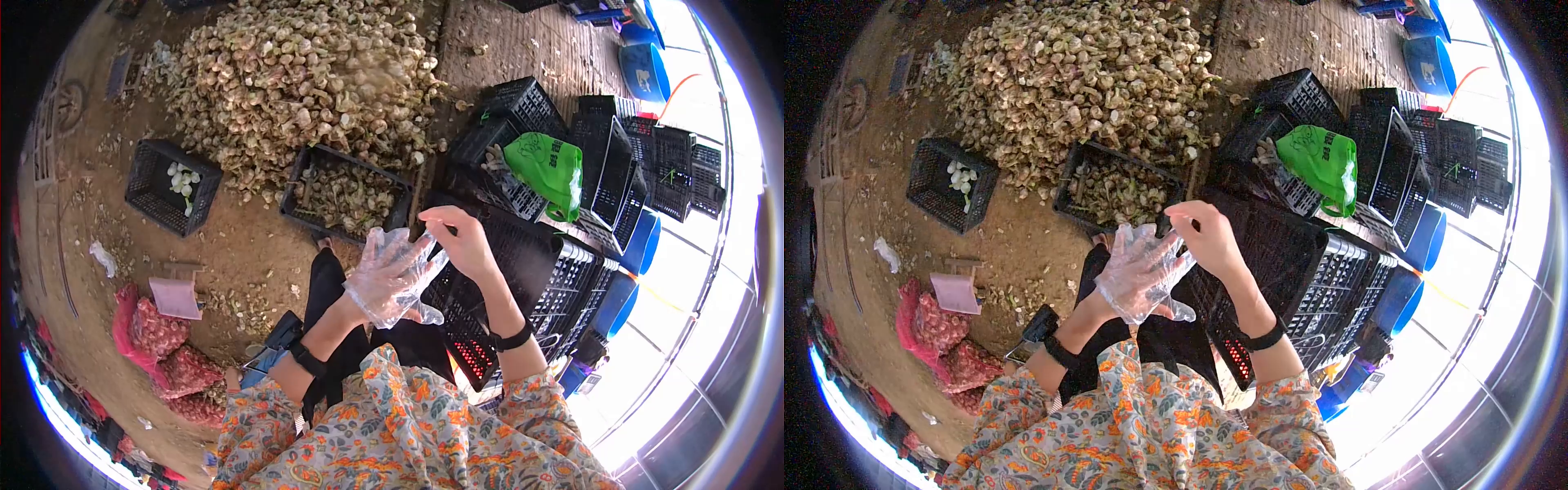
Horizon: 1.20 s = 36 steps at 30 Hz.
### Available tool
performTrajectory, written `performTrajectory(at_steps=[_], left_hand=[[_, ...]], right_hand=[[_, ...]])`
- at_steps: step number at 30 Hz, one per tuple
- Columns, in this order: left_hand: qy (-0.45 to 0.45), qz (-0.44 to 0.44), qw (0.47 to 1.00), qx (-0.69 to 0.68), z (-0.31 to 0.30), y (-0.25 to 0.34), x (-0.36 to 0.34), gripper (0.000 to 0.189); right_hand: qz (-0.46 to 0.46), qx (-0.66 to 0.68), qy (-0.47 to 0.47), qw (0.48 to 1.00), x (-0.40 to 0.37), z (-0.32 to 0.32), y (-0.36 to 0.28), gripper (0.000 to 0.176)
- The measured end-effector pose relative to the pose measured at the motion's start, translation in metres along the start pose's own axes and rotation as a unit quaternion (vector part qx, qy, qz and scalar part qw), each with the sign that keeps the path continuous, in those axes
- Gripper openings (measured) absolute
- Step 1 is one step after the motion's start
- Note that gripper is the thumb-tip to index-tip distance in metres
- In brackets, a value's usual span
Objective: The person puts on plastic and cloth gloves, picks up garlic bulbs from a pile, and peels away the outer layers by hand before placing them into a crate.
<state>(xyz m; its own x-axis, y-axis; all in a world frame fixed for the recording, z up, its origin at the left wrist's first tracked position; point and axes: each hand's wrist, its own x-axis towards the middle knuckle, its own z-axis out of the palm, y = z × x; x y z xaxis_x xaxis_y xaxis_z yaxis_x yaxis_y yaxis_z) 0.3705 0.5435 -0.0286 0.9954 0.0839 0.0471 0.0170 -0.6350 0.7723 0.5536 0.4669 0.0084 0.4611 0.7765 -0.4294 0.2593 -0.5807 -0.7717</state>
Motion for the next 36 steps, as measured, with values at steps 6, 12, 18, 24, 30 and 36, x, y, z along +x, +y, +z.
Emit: performTrajectory(at_steps=[6,12,18,24,30,36], left_hand=[[0.040,0.032,0.999,-0.007,0.010,-0.005,-0.003,0.080],[0.038,0.025,0.999,-0.026,0.007,0.006,0.001,0.084],[0.084,0.038,0.995,-0.036,0.012,0.005,0.002,0.080],[0.115,0.021,0.991,-0.066,0.013,0.004,0.002,0.078],[0.125,-0.016,0.991,-0.045,0.009,0.006,0.006,0.080],[0.034,-0.106,0.991,0.070,0.013,-0.008,0.012,0.065]], right_hand=[[0.040,0.159,-0.122,0.979,0.001,0.015,0.014,0.019],[0.171,0.198,-0.106,0.959,-0.002,0.020,0.018,0.015],[0.168,0.196,-0.022,0.966,-0.010,0.029,0.019,0.015],[0.172,0.233,0.054,0.956,-0.015,0.038,0.024,0.017],[0.191,0.227,0.033,0.955,-0.023,0.037,0.004,0.018],[-0.151,-0.169,0.061,0.972,-0.057,0.047,-0.050,0.030]])
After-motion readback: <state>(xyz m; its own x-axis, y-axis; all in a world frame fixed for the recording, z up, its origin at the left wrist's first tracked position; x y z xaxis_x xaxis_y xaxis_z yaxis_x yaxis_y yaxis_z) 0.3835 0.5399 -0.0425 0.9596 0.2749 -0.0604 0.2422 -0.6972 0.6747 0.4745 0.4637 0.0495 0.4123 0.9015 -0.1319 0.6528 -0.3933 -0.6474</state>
